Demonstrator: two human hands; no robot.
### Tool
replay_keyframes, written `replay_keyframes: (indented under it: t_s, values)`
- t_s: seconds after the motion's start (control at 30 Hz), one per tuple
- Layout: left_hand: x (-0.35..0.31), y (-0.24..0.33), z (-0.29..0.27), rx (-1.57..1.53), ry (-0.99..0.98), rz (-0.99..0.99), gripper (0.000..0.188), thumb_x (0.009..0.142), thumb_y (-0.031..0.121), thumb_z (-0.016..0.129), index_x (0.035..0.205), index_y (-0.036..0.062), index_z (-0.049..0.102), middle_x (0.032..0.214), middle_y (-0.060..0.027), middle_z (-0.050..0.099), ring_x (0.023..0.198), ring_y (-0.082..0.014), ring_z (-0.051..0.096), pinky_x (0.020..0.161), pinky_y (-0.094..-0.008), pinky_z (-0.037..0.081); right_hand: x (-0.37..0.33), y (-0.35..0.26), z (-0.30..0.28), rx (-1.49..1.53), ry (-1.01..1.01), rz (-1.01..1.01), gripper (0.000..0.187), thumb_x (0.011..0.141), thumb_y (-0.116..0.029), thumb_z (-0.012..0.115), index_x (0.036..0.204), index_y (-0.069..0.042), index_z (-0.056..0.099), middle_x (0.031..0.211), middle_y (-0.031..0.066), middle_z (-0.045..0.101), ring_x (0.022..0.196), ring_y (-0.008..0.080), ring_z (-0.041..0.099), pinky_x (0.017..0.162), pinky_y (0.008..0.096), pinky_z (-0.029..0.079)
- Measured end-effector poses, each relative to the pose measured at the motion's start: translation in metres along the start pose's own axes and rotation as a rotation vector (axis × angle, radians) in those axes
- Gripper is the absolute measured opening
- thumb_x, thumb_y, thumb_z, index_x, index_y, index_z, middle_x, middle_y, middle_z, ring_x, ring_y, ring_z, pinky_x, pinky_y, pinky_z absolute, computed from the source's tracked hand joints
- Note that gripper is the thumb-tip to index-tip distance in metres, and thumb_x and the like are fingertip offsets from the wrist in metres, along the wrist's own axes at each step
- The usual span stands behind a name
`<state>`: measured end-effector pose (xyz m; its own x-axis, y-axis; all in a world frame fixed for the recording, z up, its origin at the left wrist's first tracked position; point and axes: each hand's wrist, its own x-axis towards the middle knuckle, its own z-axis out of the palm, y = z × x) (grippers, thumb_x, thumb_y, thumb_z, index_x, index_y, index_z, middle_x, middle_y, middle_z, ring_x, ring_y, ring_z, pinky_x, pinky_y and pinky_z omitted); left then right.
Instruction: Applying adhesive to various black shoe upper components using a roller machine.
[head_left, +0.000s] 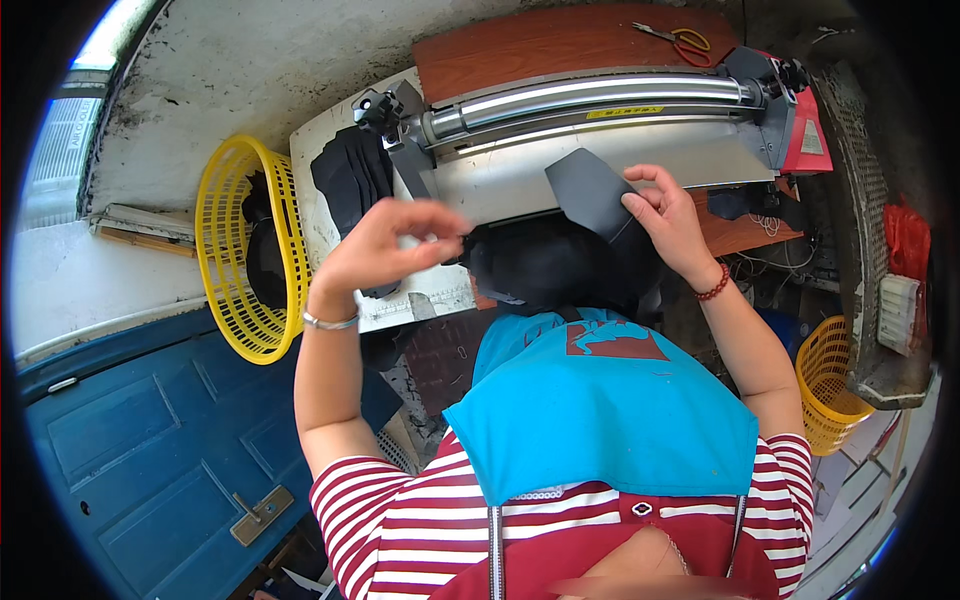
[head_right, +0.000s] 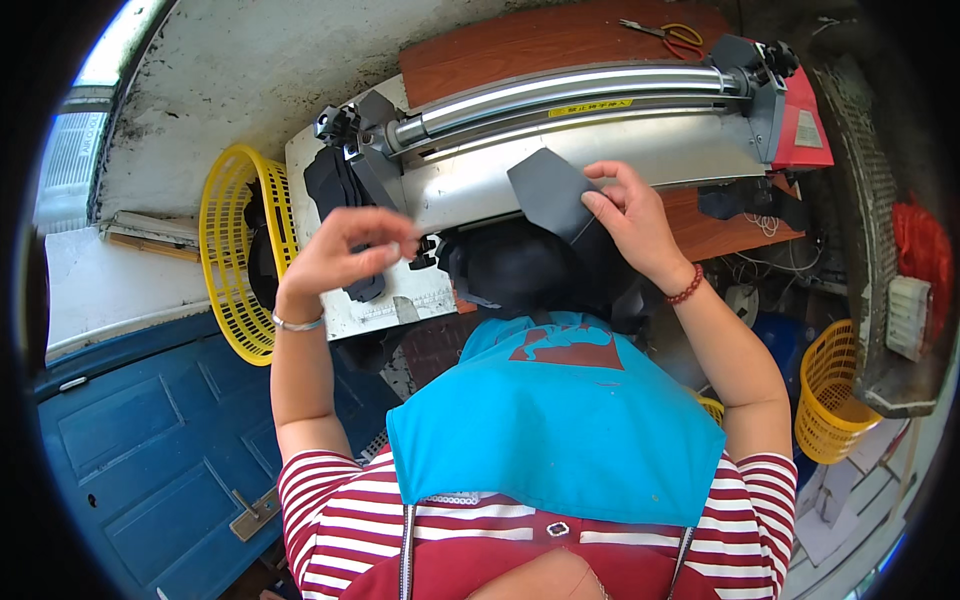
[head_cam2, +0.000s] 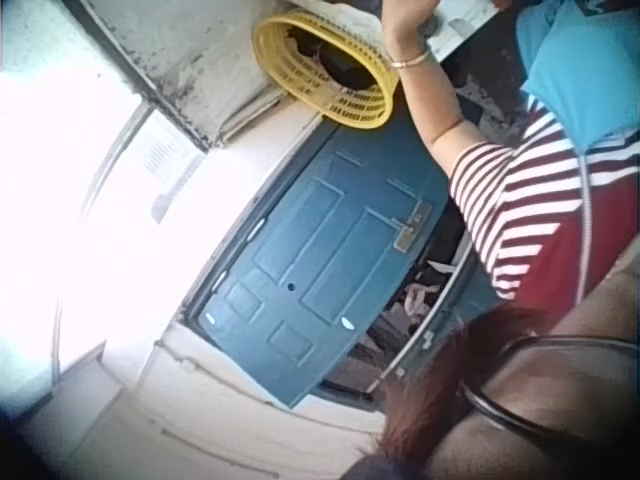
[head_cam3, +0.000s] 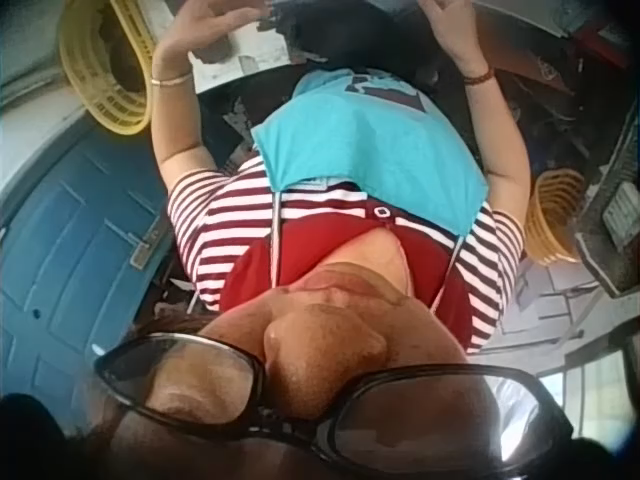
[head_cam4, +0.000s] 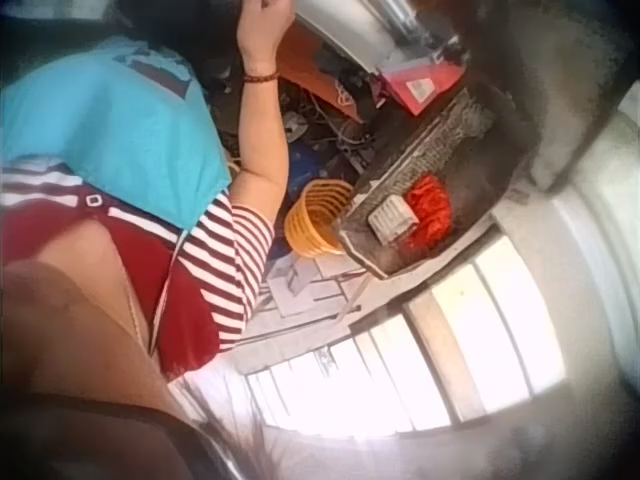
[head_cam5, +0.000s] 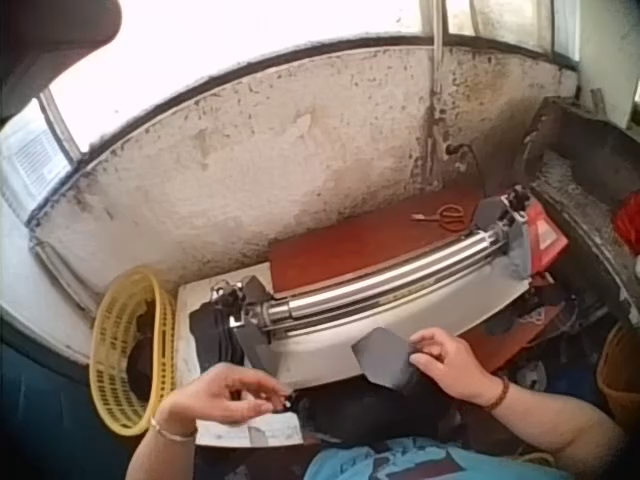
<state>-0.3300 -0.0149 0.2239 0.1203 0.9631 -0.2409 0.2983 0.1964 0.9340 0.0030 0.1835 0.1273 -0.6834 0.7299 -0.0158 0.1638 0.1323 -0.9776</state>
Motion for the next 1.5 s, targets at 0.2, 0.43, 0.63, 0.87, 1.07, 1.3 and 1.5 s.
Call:
replay_keyframes:
  t_s: [0.2,0.43,0.63,0.87,1.07,1.3,1.5]
  values:
    - [0.173,0.012,0.025,0.731,0.536,0.336,0.039,0.102,0.033,0.055,0.116,0.0003,0.072,0.105,-0.021,0.073,0.101,-0.0366,0.069,0.093,-0.0422,0.051,0.039,0.005,0.005,0.01,-0.002,0.124,0.017,0.098,-0.01,0.066,0.113,-0.002,0.066,0.081,-0.0013,0.068,0.074,0.0023,0.057,0.067,0.0217,0.046]
    - [0.27,-0.016,-0.005,0.673,0.22,-0.24,0.052,0.097,0.047,0.055,0.109,0.001,0.076,0.119,-0.0248,0.071,0.105,-0.0399,0.069,0.097,-0.0477,0.051,0.078,-0.002,-0.002,-0.34,0.098,0.008,0.018,0.088,-0.012,0.074,0.102,-0.001,0.07,0.087,0.0088,0.073,0.079,0.0177,0.069,0.076,0.032,0.056]
    - [0.292,-0.027,-0.039,0.453,0.373,-0.17,0.045,0.086,0.015,0.07,0.129,0.0008,0.064,0.111,-0.0181,0.071,0.086,-0.0294,0.071,0.073,-0.0385,0.057,0.011,-0.004,-0.003,-0.792,0.141,-0.583,0.018,0.085,-0.008,0.075,0.102,-0.008,0.068,0.093,0.0086,0.068,0.077,0.0276,0.069,0.067,0.0372,0.055]
    - [0.257,0.084,-0.066,0.307,0.505,-0.137,0.02,0.087,0.016,0.067,0.095,-0.0015,0.065,0.079,-0.0092,0.061,0.063,-0.0192,0.058,0.051,-0.0323,0.047,-0.031,0.046,0.058,-0.909,-0.156,-0.374,0.033,0.085,-0.02,0.077,0.113,-0.006,0.066,0.108,0.0104,0.065,0.095,0.0305,0.066,0.079,0.0408,0.054]
    - [0.224,0.135,-0.089,0.258,0.582,0.026,0.016,0.092,0.016,0.06,0.088,0.0005,0.064,0.072,-0.0052,0.056,0.056,-0.0165,0.054,0.049,-0.0321,0.047,-0.027,0.066,0.063,-0.946,-0.225,-0.408,0.039,0.088,-0.027,0.074,0.12,-0.006,0.066,0.114,0.0129,0.065,0.106,0.0317,0.061,0.087,0.0421,0.05]
    - [0.186,0.167,-0.112,0.423,0.826,0.255,0.023,0.092,0.004,0.058,0.113,-0.001,0.066,0.08,-0.0083,0.062,0.058,-0.0179,0.055,0.05,-0.0335,0.05,-0.023,0.065,0.064,-0.924,-0.177,-0.394,0.031,0.088,-0.02,0.073,0.115,-0.007,0.064,0.106,0.0115,0.064,0.1,0.0315,0.062,0.088,0.0434,0.05]
    - [0.197,0.13,-0.095,1.246,1.024,0.903,0.039,0.091,0.0,0.055,0.124,0.0104,0.071,0.105,-0.0194,0.071,0.081,-0.0343,0.071,0.074,-0.044,0.056,-0.02,0.063,0.065,-0.911,-0.185,-0.417,0.025,0.088,-0.022,0.071,0.107,-0.008,0.066,0.101,0.0112,0.064,0.097,0.0307,0.063,0.089,0.0434,0.05]
